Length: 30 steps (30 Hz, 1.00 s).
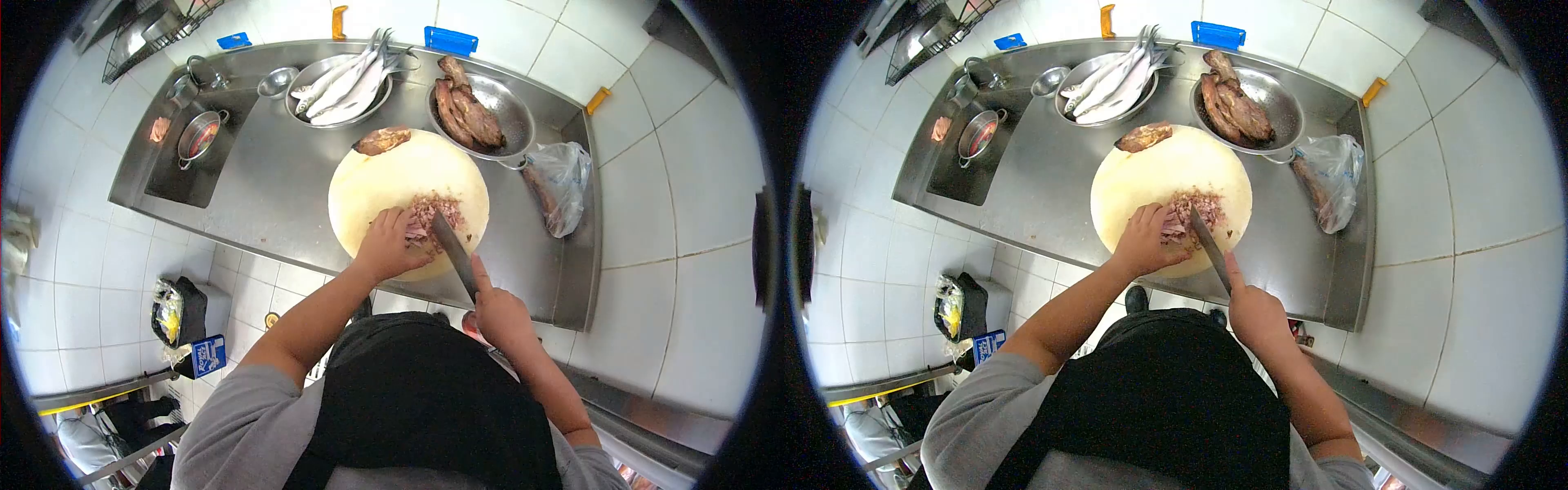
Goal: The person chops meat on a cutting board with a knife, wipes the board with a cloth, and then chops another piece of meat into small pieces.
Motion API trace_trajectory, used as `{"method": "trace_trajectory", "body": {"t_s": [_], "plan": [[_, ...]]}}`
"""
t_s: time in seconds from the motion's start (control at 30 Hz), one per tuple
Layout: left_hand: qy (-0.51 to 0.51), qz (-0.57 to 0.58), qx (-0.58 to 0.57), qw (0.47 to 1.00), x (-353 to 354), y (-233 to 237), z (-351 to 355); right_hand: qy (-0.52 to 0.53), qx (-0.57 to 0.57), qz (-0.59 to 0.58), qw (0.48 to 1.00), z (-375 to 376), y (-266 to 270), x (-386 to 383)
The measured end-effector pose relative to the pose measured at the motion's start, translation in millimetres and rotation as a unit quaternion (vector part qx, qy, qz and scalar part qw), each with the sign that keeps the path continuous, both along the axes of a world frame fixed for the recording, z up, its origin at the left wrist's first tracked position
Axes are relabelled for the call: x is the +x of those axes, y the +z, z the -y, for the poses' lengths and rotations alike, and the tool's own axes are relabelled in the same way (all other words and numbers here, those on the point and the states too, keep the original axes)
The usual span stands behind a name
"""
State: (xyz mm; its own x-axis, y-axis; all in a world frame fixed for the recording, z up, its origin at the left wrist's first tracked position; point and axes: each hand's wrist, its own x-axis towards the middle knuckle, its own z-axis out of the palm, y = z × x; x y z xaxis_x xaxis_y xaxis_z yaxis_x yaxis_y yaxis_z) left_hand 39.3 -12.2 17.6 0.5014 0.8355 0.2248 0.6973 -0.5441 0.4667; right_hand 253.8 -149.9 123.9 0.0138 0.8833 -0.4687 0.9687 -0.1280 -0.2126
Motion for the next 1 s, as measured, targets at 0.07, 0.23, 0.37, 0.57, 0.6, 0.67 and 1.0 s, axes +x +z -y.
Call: {"method": "trace_trajectory", "body": {"t_s": [0.07,0.23,0.37,0.57,0.6,0.67,1.0], "plan": [[0.001,0.01,0.0,1.0,-1,-4,-1,-0.001,0.006,-0.009,1.0,-3,6,-5],[-0.002,0.028,-0.016,0.999,-1,-6,-5,0.021,-0.003,0.001,1.0,-25,-9,-11],[0.037,0.11,-0.05,0.992,0,-13,-20,0.024,-0.008,0.011,1.0,-27,21,-13],[0.093,0.107,-0.023,0.99,17,-22,-27,0.019,-0.001,-0.012,1.0,-38,17,-31],[0.082,0.093,0.011,0.992,18,-22,-25,0.032,0.007,-0.017,0.999,-39,12,-35],[0.082,0.092,0.018,0.992,18,-24,-25,0.037,0.016,-0.014,0.999,-41,2,-38],[0.053,0.108,0.023,0.992,16,-29,-26,0.048,-0.005,-0.02,0.999,-53,-3,-44]]}}
